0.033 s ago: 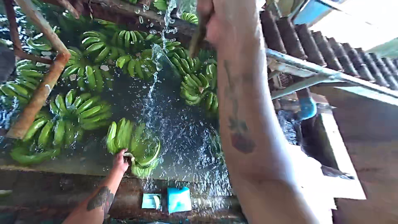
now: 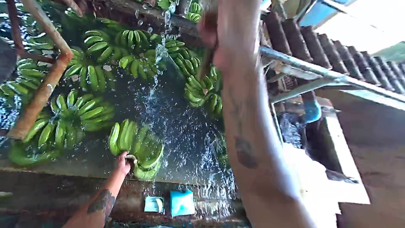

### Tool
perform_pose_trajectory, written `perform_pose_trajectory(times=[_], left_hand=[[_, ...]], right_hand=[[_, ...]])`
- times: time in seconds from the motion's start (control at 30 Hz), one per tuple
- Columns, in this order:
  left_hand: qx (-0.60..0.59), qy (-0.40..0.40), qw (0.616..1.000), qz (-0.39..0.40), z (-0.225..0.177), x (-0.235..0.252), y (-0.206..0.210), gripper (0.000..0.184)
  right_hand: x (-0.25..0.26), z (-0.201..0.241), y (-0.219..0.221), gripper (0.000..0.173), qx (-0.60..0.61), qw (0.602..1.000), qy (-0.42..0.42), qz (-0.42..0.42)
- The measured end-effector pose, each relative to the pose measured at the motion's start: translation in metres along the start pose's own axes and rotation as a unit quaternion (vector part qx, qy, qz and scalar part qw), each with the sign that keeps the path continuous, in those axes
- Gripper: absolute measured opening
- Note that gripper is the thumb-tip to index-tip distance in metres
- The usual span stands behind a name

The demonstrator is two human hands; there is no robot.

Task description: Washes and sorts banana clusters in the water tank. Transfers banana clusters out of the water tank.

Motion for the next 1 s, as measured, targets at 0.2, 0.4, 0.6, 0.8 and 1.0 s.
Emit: perform_pose_trajectory(times=[0.2,0.4,0.6,0.8,1.0], left_hand=[[0.028,-0.052,0.995,0.074,-0.008,0.01,-0.003,0.04],[0.092,-0.063,0.989,0.102,-0.009,0.024,0.019,0.032],[0.112,-0.037,0.988,0.104,0.009,0.008,0.05,0.024],[0.089,-0.007,0.995,0.05,0.018,-0.003,0.063,0.026],[0.095,0.003,0.995,0.037,0.023,-0.003,0.074,0.029]], right_hand=[[-0.387,-0.202,-0.079,0.063,-0.245,0.778,0.403,0.416],[-0.48,-0.214,-0.086,0.047,-0.31,0.749,0.428,0.4],[-0.337,-0.258,0.018,0.075,-0.263,0.834,0.392,0.287],[-0.272,-0.331,0.001,0.046,-0.36,0.826,0.405,0.15],[-0.317,-0.3,0.021,0.041,-0.354,0.732,0.487,0.32]])
Point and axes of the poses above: each hand's wrist, its own x-axis towards the middle knuckle, its own y-axis out of the palm, z = x × y, the point moved 4 cm from there along x, towards the middle knuckle, and after that the axes turned 5 degrees about -y, right-handed, at the moved point
